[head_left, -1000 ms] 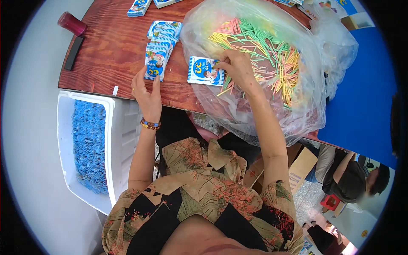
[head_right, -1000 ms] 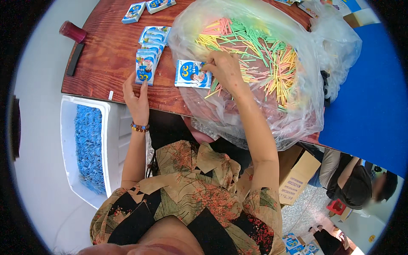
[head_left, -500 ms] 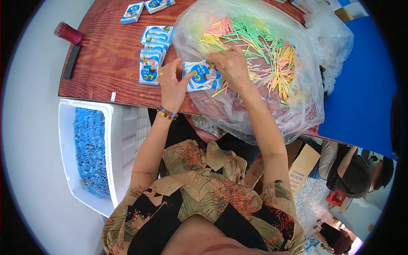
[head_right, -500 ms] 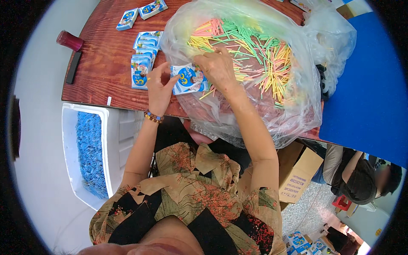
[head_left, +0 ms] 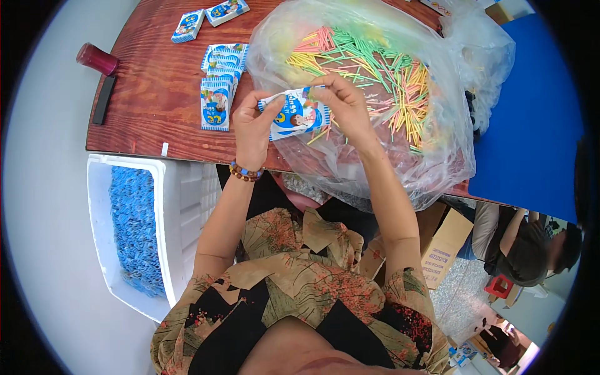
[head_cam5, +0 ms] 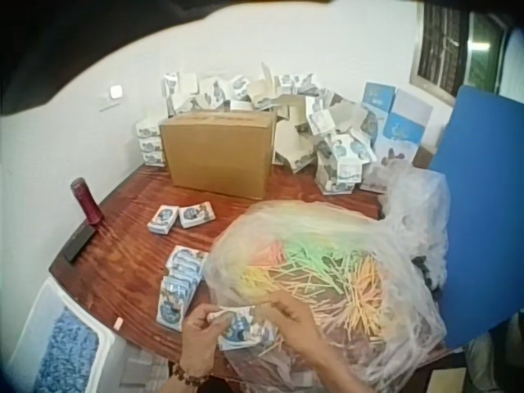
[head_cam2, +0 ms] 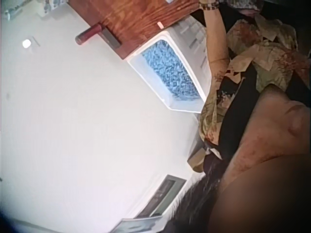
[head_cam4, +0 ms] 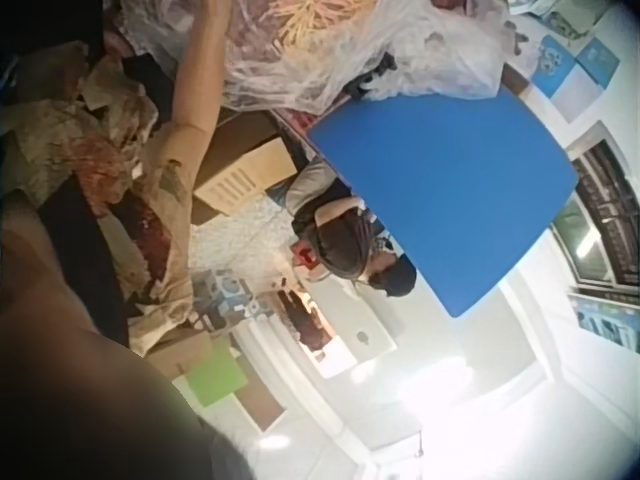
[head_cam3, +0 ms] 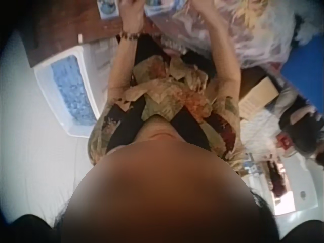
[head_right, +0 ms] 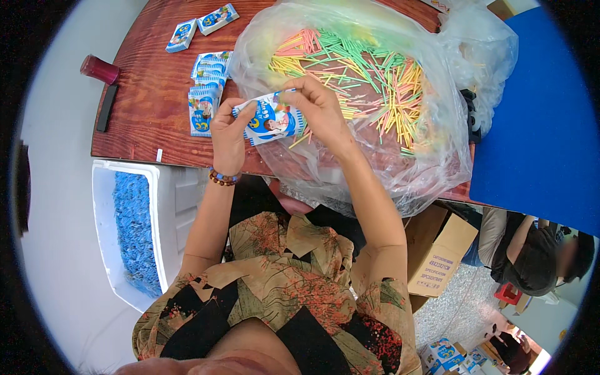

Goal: Sorting and stacking small blue toy packets from a large plastic bag onto a table.

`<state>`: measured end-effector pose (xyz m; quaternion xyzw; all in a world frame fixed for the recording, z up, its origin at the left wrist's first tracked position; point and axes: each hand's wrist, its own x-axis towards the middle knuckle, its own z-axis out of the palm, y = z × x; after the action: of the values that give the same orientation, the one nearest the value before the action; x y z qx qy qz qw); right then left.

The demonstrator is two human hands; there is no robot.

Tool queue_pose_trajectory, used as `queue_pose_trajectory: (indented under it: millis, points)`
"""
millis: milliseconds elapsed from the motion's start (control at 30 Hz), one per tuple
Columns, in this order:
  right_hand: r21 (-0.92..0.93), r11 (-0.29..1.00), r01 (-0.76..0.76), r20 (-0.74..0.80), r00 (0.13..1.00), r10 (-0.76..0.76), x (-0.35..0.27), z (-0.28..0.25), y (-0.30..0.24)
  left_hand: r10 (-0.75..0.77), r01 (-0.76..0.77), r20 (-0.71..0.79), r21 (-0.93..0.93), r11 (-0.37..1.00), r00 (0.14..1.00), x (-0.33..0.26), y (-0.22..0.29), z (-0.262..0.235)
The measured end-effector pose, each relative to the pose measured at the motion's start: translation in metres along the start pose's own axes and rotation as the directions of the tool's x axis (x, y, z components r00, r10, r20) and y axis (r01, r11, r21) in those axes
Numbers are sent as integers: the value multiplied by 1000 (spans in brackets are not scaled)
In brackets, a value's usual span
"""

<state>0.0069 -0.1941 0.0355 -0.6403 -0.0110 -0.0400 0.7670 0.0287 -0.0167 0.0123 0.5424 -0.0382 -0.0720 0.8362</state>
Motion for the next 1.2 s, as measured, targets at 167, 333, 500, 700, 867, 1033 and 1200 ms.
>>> queue_pose_trajectory:
  millis: [167,333,500,700,867,1033,1200]
  points:
    - [-33,998,-56,47,997,57,-18,-5,13,-11,8,-68,-42,999,998,-11,2,17]
    - [-15,1000,-7,-81,997,6,-28,7,12,-28,26,-38,-64,998,999,-21,-9,15]
    - [-112,992,-50,-127,991,35,-34,5,4,-33,32,-22,-48,998,999,-24,-13,14]
    - [-114,993,-26,-90,996,15,-33,-5,13,-153,155,23,-132,979,988,-27,-7,15]
    - [-95,995,-41,-74,997,34,-33,0,5,-62,62,23,4,998,998,-27,-15,9]
    - [-113,990,-80,-90,994,70,-35,1,-1,-109,104,-66,-62,993,992,-28,-22,9]
    - [-45,999,-1,-98,995,-3,-38,-13,-4,-180,168,-47,-201,965,982,-27,-23,6]
